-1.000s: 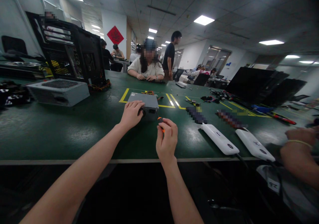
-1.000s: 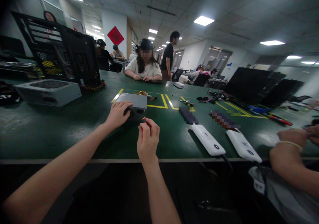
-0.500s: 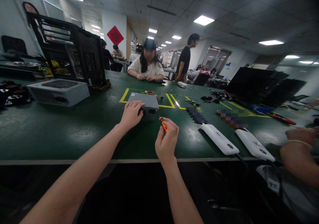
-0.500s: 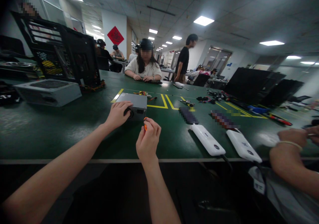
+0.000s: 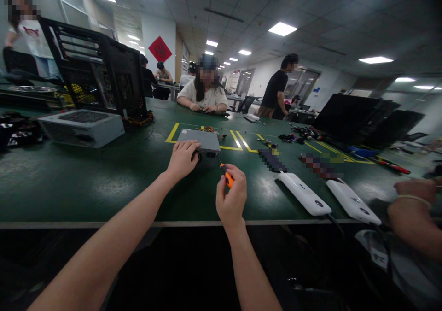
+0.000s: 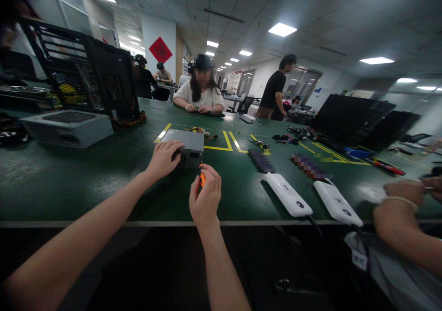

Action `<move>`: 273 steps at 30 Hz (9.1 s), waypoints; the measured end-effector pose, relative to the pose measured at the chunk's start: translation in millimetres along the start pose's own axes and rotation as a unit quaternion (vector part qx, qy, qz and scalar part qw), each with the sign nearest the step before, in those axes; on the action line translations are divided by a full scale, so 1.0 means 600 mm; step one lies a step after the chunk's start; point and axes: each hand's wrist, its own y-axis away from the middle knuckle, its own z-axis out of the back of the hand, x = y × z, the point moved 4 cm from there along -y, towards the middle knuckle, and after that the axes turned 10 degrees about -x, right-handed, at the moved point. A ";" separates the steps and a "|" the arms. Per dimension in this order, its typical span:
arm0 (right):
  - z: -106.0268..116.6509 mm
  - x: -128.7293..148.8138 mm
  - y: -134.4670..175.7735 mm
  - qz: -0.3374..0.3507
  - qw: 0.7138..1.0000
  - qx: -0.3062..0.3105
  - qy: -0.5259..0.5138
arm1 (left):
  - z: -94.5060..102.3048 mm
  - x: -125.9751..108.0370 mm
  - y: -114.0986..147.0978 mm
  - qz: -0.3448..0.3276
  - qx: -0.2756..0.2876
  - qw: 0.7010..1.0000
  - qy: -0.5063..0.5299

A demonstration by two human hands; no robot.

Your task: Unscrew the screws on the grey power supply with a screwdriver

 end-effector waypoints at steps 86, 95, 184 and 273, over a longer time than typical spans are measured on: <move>-0.009 -0.007 0.003 -0.075 0.996 0.024 -0.034 | 0.002 -0.001 -0.001 0.011 0.012 1.000 0.010; -0.006 -0.001 -0.002 -0.068 0.995 0.057 -0.036 | 0.000 0.000 0.000 0.016 0.015 1.000 0.008; 0.002 -0.015 -0.003 -0.143 0.988 0.063 -0.003 | 0.001 -0.017 0.007 -0.018 -0.009 0.999 -0.049; -0.003 0.011 0.007 -0.011 0.991 0.133 0.034 | 0.026 -0.002 0.031 -0.014 -0.032 0.999 -0.012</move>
